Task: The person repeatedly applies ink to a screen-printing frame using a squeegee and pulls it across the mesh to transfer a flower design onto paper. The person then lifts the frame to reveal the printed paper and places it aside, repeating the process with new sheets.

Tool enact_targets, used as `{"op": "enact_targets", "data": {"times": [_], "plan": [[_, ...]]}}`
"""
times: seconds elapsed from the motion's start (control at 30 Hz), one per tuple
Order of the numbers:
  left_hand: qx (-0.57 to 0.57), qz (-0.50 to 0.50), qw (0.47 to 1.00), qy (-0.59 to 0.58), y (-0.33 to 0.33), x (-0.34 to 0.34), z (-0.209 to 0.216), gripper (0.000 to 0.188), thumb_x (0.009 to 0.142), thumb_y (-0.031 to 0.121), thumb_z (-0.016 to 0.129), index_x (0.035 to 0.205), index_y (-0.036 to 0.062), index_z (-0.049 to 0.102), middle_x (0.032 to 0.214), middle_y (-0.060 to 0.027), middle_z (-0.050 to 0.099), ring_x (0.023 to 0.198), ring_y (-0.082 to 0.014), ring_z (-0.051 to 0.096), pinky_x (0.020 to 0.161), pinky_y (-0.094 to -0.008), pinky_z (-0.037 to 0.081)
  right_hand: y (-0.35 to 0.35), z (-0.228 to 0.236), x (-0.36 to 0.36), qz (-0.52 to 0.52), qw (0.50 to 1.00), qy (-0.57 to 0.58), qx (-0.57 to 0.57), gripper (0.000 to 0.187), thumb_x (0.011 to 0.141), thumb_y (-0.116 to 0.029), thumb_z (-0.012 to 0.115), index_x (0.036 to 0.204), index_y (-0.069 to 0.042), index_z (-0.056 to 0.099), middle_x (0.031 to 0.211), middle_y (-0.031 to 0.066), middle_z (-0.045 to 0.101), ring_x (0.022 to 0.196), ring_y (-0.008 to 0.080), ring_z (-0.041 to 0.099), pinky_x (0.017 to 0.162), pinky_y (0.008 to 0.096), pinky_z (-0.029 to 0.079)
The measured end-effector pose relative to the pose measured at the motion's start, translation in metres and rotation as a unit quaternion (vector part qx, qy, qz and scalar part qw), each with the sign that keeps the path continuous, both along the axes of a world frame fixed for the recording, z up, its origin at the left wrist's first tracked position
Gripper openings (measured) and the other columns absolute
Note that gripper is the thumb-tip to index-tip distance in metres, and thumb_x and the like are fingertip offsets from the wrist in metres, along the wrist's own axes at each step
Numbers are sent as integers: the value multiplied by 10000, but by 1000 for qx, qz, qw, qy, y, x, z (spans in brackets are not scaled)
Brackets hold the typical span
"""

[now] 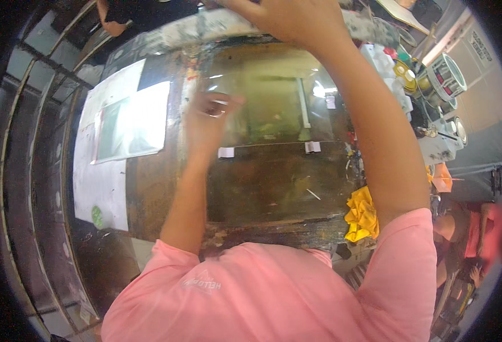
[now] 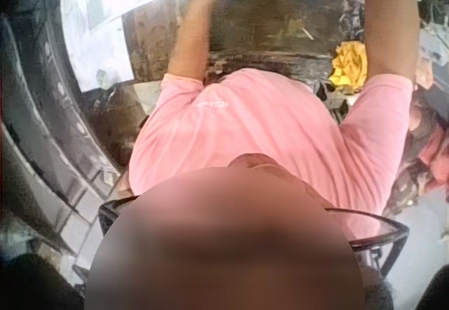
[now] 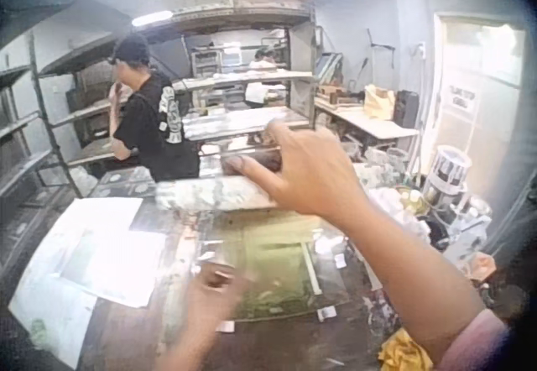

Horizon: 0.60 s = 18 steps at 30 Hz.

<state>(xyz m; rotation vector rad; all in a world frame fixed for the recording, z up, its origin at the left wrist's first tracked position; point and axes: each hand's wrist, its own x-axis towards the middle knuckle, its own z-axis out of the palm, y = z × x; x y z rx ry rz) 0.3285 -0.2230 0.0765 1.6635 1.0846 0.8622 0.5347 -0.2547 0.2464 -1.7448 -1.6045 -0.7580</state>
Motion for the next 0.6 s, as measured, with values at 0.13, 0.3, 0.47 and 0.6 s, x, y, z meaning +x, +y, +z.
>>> {"op": "enact_targets", "data": {"times": [0.13,0.3,0.47,0.6], "plan": [[-22,-87,985,-149,32,-58,40,1061,724,392,1010,1490,-126,490,1184,-199,730,1045,-269,741,923,-384,598,-38,-54,-24,-47,993,-59,-88,598,994,-628,627,1101,-63,791,952,192,731,888,377,686,838,497,496],[-70,-82,992,68,-16,-77,-24,1111,611,545,1024,1470,-11,591,1230,-157,715,1183,-315,685,1044,-470,519,-92,-130,-26,80,930,17,-359,391,1003,-479,682,1066,-109,790,1073,138,706,949,368,655,808,482,507],[213,-5,917,338,-30,-87,-92,1032,516,732,947,1281,74,732,1195,-97,612,1221,-308,513,1108,-491,308,-115,-188,-46,91,915,119,-376,363,946,-463,739,1022,-108,748,966,106,707,920,343,683,787,482,544],[251,-26,918,305,-22,-90,-112,1172,502,772,919,1389,46,672,1063,-67,584,1075,-270,538,1021,-461,310,-117,-218,-50,85,938,80,-326,377,874,-402,819,1070,-103,698,936,90,678,857,318,657,725,449,553]]}}
